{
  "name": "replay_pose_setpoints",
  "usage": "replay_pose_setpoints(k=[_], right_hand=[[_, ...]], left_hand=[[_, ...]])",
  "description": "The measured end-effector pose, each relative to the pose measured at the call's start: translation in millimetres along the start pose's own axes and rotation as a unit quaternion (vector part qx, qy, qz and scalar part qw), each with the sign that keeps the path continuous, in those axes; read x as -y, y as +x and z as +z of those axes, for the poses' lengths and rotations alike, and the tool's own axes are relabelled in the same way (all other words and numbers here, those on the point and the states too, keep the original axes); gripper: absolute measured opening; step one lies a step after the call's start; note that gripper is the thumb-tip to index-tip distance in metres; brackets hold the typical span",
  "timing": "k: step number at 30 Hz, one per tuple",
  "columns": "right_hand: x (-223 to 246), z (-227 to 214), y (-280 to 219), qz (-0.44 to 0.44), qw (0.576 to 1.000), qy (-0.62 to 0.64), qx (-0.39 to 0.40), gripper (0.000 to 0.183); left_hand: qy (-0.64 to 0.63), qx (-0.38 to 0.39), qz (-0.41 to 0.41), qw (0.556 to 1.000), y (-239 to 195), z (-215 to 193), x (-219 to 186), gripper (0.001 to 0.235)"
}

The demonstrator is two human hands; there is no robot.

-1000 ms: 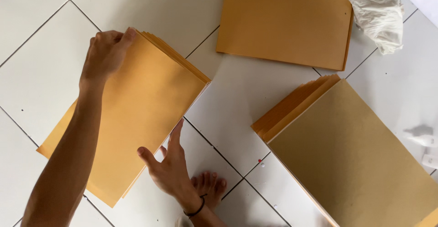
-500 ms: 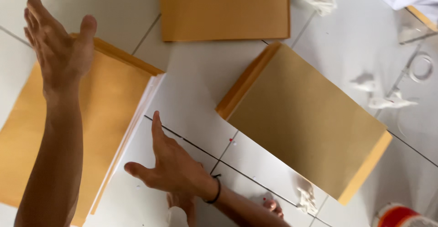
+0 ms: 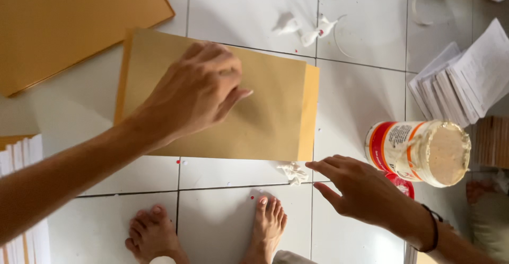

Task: The person applies glue to the edges of brown paper sheets using a brush and a white cloth. They then fold the glued edges over and press them down to secure the bond.

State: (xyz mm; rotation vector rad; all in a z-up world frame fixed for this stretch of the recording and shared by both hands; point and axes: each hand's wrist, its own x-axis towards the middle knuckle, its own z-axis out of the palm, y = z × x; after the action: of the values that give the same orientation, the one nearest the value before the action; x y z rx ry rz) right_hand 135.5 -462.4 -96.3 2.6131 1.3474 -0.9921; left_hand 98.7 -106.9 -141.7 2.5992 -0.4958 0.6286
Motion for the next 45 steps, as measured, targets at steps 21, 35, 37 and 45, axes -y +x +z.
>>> replay_pose_setpoints(k=[21,35,37,45], right_hand=[[-35.2,135.2,54.2,-0.053,0.805,0.198,-0.556,0.031],[-20.4,142.1,57.3,0.01,0.801,0.169,-0.574,0.031],[-20.2,143.2,57.3,0.013,0.801,0.175,-0.572,0.032],[-12.3,146.7,50.3,0.026,0.78,0.208,-0.59,0.033]], left_hand=[[0.015,0.009,-0.139,0.99,92.3,181.8,-30.6,0.036],[0.086,-0.051,-0.176,0.979,94.9,191.4,-44.8,0.037],[0.094,-0.056,-0.174,0.979,94.6,193.2,-43.5,0.037],[0.08,-0.043,-0.187,0.978,94.3,191.1,-45.9,0.035]])
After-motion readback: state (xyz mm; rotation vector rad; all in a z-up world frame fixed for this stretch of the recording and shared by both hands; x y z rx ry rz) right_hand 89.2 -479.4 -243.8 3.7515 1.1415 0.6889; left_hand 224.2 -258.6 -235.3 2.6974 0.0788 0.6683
